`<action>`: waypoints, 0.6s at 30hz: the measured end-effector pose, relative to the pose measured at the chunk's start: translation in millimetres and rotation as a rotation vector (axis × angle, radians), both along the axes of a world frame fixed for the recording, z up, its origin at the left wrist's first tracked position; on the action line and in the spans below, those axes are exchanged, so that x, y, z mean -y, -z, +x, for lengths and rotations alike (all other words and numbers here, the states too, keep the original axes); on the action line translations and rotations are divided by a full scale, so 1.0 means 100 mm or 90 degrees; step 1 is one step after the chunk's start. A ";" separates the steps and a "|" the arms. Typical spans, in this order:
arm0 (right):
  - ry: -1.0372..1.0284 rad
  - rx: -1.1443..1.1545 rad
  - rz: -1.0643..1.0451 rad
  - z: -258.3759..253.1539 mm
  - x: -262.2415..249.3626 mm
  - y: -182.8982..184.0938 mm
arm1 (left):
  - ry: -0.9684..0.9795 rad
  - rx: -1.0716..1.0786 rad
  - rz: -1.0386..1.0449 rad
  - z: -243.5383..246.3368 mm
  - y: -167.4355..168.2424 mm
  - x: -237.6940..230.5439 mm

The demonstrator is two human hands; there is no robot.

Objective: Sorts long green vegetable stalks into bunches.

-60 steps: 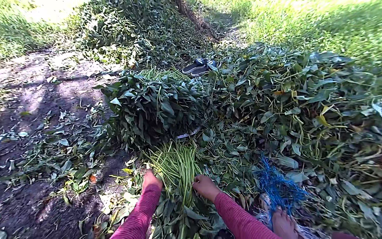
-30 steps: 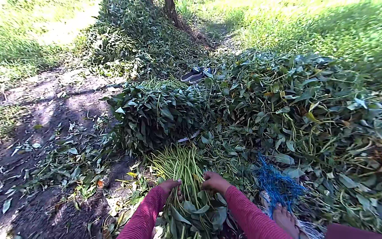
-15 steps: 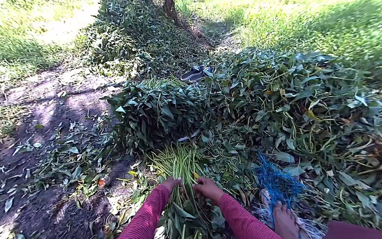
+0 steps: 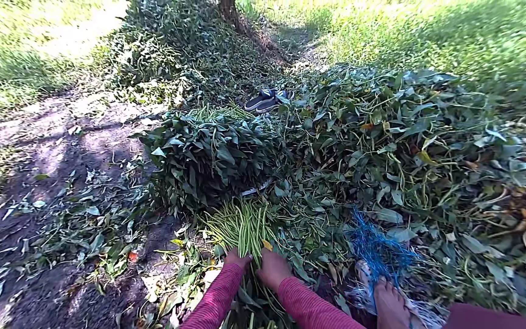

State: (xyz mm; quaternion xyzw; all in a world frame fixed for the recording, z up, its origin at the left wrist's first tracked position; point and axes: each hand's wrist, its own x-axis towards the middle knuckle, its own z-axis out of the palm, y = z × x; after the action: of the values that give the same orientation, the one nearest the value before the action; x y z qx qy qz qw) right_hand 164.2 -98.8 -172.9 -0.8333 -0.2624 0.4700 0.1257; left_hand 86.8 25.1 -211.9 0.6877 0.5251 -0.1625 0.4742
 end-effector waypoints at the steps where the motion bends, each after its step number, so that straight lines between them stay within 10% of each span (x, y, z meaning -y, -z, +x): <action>1: -0.017 0.015 -0.004 -0.01 0.00 0.02 | 0.015 -0.015 0.007 0.02 -0.02 -0.01; 9: 0.229 -0.312 0.133 0.58 0.27 -0.04 | 0.059 -0.025 0.009 -0.20 -0.54 -0.42; 18: 0.165 -0.153 0.091 0.41 0.16 -0.08 | 0.106 0.027 -0.090 -0.13 -0.62 0.09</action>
State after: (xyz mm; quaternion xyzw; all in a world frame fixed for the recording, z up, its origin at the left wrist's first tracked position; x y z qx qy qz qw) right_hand 204.9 -115.0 -164.6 -0.7868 -0.1687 0.5264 0.2744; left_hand 73.5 16.5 -149.6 0.6973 0.4431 -0.2233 0.5173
